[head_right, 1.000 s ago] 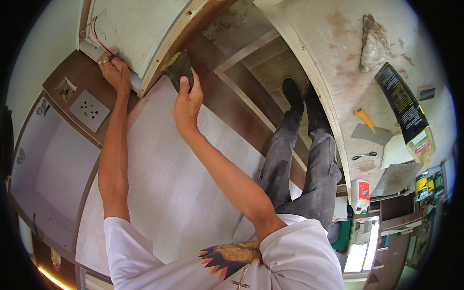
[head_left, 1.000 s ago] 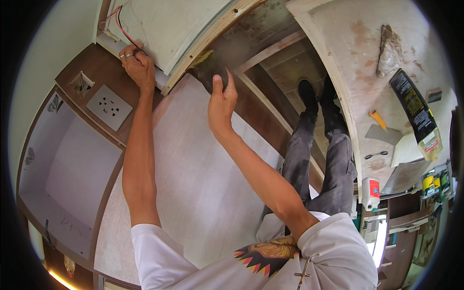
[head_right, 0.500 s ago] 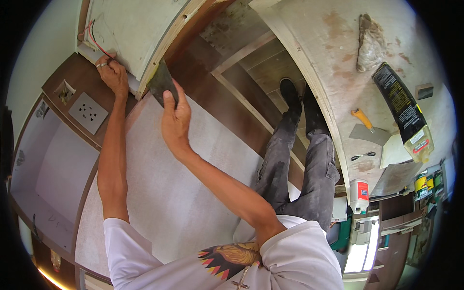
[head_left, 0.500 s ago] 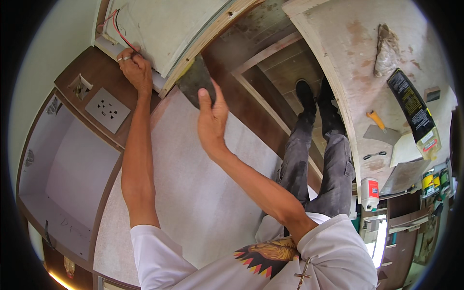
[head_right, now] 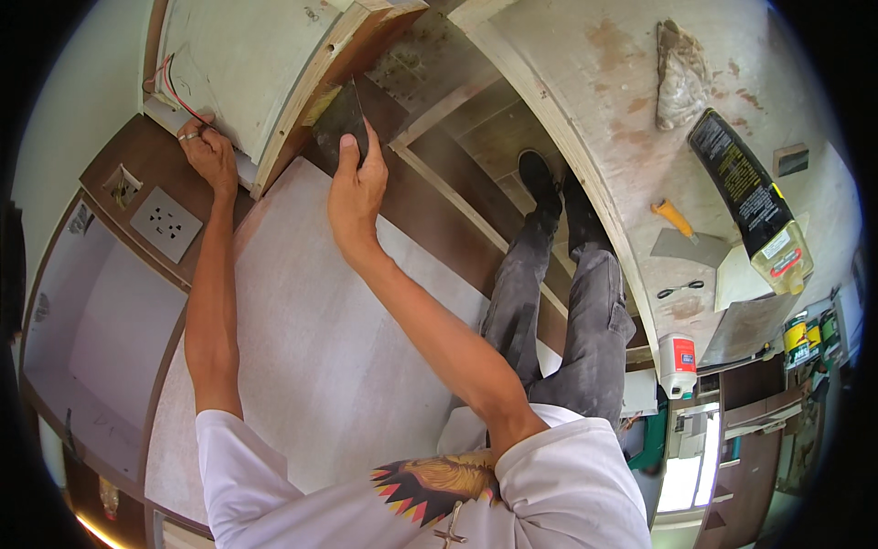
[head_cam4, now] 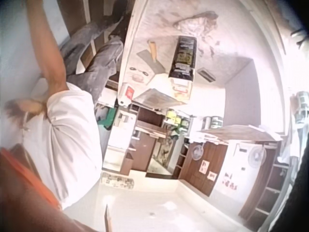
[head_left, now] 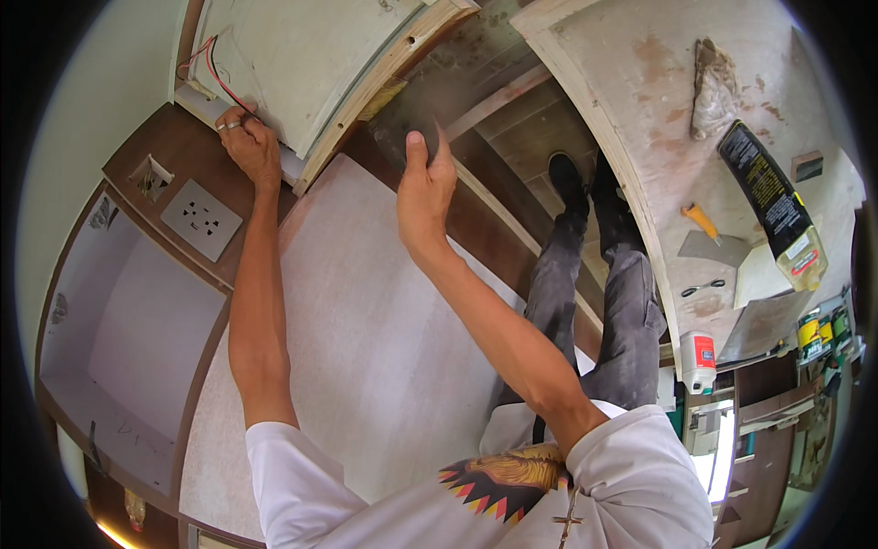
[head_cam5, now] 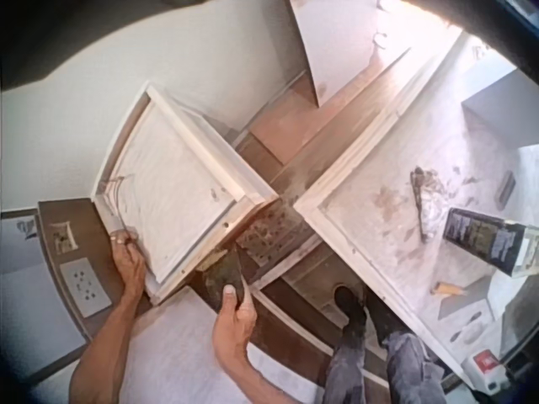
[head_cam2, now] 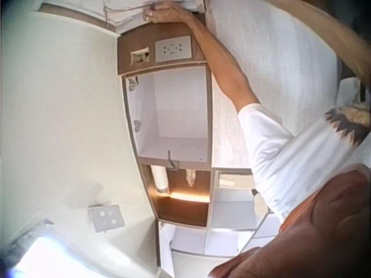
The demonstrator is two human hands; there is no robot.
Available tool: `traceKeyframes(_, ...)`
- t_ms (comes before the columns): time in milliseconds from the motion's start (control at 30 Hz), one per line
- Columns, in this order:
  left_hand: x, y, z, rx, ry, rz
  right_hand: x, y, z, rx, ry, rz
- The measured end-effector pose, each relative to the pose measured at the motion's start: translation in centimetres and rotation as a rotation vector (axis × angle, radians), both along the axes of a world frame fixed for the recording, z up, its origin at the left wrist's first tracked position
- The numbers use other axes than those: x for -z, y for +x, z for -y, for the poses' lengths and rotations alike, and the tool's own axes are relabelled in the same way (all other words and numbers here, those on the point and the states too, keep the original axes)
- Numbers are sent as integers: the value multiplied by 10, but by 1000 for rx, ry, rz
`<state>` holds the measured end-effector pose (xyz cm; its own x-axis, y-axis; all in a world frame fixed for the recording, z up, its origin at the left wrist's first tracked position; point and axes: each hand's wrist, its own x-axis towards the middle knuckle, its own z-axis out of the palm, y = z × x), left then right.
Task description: The person pours a liquid finish from a can onto a sanding block and rubs it onto a flat wooden board. They then apply the finish to the edges of a wooden cabinet frame, repeatedly dipping the sanding block into the can to reload the finish.
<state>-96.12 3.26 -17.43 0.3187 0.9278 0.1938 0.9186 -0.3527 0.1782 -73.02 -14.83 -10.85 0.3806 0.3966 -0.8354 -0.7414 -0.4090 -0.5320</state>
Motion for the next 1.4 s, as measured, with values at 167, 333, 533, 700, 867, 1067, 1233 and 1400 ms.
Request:
traceKeyframes(167,-1,4,4,-15,-8,0,1,-8,-19,80,58,-131)
traceKeyframes(333,-3,6,0,-1,-14,-1,-32,-13,-15,23,29,-88)
traceKeyframes(533,-5,10,4,-12,-32,29,-33,14,2,8,30,-31)
traceKeyframes(700,-7,15,2,3,-27,38,-9,23,-26,62,64,62)
traceKeyframes(867,-7,12,5,-3,-38,40,-18,32,-13,47,84,-13)
traceKeyframes(1067,-8,13,4,37,-11,35,-8,30,-30,32,36,25)
traceKeyframes(1233,-6,12,1,61,-21,74,-25,22,-27,19,48,-32)
traceKeyframes(1400,-4,13,3,21,-21,33,-42,38,-8,25,157,113)
